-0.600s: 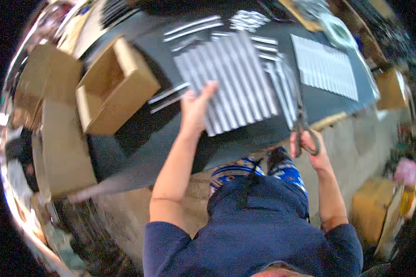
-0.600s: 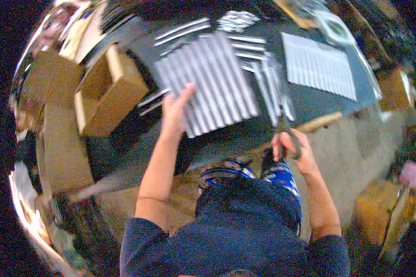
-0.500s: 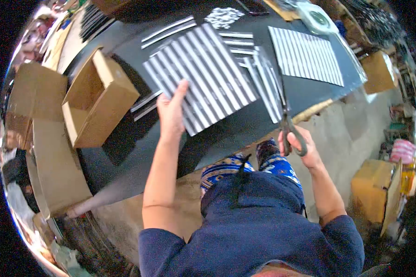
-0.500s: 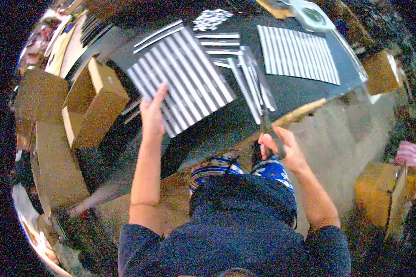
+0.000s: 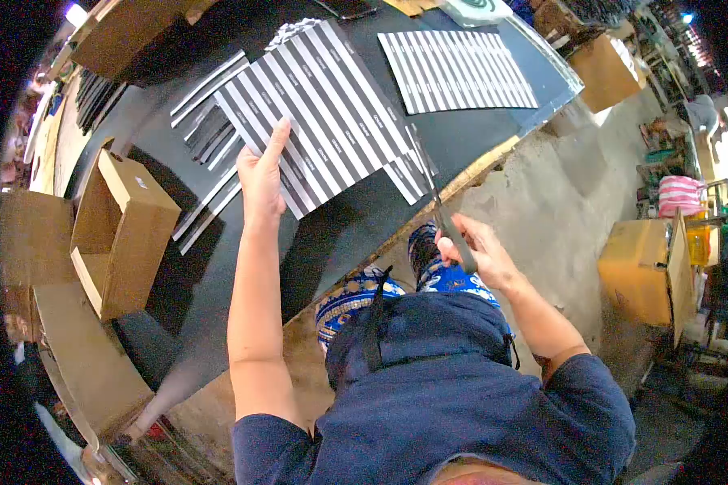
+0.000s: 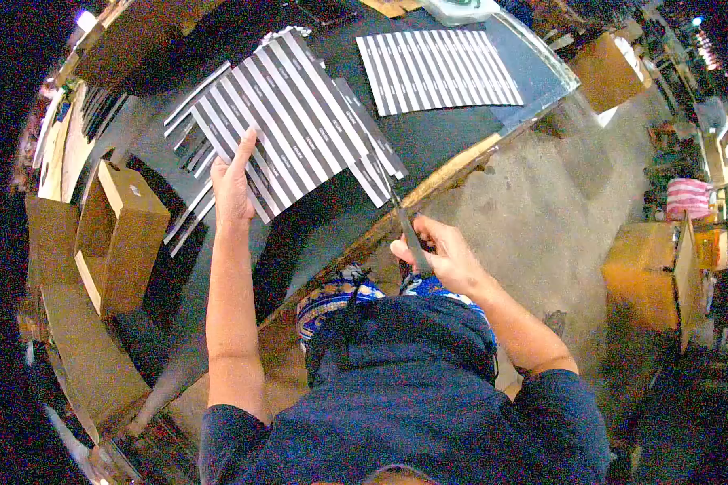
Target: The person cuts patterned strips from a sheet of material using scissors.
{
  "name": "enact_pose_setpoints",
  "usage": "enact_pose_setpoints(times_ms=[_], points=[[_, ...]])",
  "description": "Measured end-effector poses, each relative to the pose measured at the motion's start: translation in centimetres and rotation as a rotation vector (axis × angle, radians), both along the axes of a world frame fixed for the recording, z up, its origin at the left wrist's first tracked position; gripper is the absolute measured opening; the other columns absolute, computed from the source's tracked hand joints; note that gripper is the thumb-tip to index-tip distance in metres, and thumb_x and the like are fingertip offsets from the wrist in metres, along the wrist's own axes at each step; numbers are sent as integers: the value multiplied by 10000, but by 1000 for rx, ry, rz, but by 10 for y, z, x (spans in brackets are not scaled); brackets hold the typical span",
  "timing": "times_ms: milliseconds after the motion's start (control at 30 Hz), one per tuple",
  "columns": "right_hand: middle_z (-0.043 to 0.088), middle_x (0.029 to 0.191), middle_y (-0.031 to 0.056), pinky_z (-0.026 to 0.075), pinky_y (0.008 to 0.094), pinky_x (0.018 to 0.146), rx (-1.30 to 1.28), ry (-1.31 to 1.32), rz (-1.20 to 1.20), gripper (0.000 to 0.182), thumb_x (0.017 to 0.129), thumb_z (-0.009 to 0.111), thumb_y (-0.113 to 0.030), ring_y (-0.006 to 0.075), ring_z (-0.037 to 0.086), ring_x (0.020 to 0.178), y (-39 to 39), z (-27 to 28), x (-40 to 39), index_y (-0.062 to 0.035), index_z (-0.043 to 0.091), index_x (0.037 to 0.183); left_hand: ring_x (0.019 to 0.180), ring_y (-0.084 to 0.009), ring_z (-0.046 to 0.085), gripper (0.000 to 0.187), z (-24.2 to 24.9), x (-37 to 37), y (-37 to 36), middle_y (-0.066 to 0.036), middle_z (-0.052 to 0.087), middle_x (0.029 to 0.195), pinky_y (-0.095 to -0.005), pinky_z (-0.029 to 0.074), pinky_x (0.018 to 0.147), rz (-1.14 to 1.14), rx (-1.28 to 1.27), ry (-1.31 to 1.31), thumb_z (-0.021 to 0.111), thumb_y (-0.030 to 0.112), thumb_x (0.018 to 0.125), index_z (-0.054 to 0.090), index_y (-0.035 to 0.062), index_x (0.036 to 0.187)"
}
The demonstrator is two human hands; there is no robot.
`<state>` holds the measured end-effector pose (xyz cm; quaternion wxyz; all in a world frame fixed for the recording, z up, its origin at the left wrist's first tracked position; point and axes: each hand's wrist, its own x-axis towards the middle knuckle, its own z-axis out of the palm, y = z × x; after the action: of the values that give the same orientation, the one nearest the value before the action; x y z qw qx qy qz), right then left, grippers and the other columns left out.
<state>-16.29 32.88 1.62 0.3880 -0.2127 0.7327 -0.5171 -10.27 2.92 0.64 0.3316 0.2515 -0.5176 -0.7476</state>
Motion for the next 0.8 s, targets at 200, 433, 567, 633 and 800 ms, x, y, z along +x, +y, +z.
enact_pose_setpoints(times_ms=[200,433,567,633,800], points=[[495,678,-9,366,233,533,-20,-62,-10,324,795,646,-343,72,456,593,-1,0,4,-40,534,816,809,-126,606,260,-5,9,1,-79,634,947,-250,486,732,24,29,-38,675,161,793,597,-4,978],[467,629,-26,346,228,525,-15,-69,53,376,780,653,-400,63,441,593,-15,0,4,-44,531,764,803,-114,603,239,7,12,9,-68,635,929,-247,486,722,17,-7,-33,667,153,800,603,7,978],[417,603,-45,323,232,511,-3,-34,79,380,780,655,-398,60,403,585,-18,-2,1,-47,514,746,840,-112,588,269,6,14,8,-46,626,957,-245,462,754,-4,-14,-51,669,200,797,604,25,991],[380,600,-45,293,241,496,-7,50,90,380,779,657,-395,59,362,572,-18,-5,-1,-57,495,720,837,-111,587,272,6,14,8,-45,626,952,-245,460,753,-6,-21,-47,670,202,797,605,24,992],[366,605,-42,272,245,488,-30,25,71,386,776,660,-395,60,343,573,-19,-5,-2,-64,480,695,830,-105,580,267,9,15,11,-38,626,943,-244,455,746,-4,-27,-51,674,209,796,613,29,984]])
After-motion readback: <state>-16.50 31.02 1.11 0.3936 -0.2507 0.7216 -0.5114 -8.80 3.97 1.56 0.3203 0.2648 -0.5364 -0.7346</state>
